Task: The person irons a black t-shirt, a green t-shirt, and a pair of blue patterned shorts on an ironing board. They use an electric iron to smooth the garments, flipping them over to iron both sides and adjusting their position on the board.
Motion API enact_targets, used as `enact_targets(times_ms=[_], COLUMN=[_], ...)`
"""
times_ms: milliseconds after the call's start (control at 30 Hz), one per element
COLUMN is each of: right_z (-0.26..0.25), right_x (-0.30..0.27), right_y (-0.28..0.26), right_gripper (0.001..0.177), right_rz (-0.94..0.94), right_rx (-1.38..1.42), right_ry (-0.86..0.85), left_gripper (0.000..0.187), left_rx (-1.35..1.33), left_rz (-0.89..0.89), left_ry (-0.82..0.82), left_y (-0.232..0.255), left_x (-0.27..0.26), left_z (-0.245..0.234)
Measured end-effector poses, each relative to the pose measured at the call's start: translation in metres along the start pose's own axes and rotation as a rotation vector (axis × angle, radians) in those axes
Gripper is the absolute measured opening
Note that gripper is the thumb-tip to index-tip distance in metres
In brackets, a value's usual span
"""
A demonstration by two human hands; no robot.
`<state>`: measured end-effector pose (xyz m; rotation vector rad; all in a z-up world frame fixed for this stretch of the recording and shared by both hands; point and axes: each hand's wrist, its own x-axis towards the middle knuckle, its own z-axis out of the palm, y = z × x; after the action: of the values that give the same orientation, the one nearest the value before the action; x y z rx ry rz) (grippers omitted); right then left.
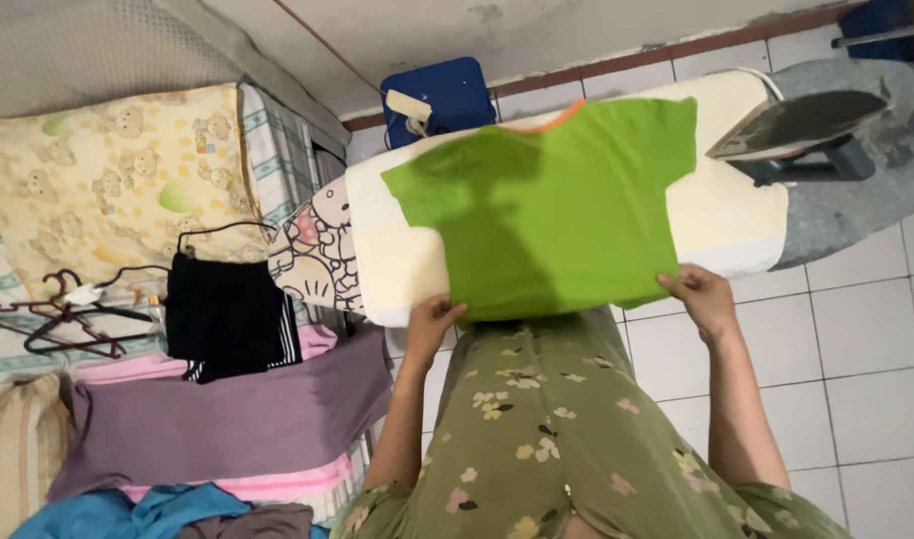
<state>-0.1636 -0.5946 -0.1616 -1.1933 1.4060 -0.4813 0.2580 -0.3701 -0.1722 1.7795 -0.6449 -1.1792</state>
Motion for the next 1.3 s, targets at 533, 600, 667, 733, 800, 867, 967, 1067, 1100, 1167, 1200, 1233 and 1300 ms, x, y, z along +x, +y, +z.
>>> enact_targets(times_ms=[533,600,667,733,800,867,967,1067,1100,1167,1200,1233,1300], right_z=[-0.146,-0.152,-0.151,-0.146,-0.136,-0.127,-0.085,-0.006,0.029,0.090,0.121,0.146,0.183], right_x=[0.096,0.118,0.131,0.148,0.159,0.172,0.175,0.166,0.161,0.149,0.145,0.139,0.133], right_y=[-0.041,-0.043,-0.046,-0.063,-0.093,-0.148,-0.234,-0.285,-0.288,-0.283,-0.279,-0.272,-0.260], right_gripper=[0.056,0.041,0.026,0.034,0.032,0.023,0.044,0.072,0.067,0.064,0.059,0.056,0.052], right_rz=[-0.530,-0.513,-0.459,-0.663,-0.695,-0.556,-0.831,-0.958,-0.903,-0.973,-0.962,-1.095,-1.283], right_rx=[0.000,-0.014,-0.070,0.030,0.014,-0.128,-0.829,-1.260,-1.379,-1.258,-1.397,-1.429,-1.411], right_ry=[0.258,0.208,0.210,0.168,0.148,0.155,0.071,-0.147,-0.231,-0.512,-0.608,-0.632,-0.654], left_gripper=[0.062,0.065,0.063,0.047,0.035,0.027,0.022,0.022,0.021,0.020,0.019,0.019,0.018], left_rx=[-0.067,-0.077,0.221,0.404,0.403,0.361,0.227,0.112,0.104,0.091,0.085,0.079,0.103], left_rz=[0.166,0.202,0.183,0.022,0.006,0.009,0.030,0.043,0.065,0.078,0.072,0.065,0.084], left_ry=[0.713,0.734,0.816,0.816,0.881,0.904,0.901,0.923,0.929,0.938,0.943,0.948,0.959], left_y=[0.008,0.011,0.025,0.045,0.064,0.075,0.082,0.079,0.076,0.070,0.069,0.069,0.070], left_x=[0.116,0.161,0.188,0.194,0.194,0.192,0.193,0.193,0.194,0.193,0.194,0.195,0.193], left_z=[-0.020,-0.023,-0.021,-0.017,-0.013,-0.016,-0.027,-0.033,-0.035,-0.037,-0.038,-0.039,-0.039])
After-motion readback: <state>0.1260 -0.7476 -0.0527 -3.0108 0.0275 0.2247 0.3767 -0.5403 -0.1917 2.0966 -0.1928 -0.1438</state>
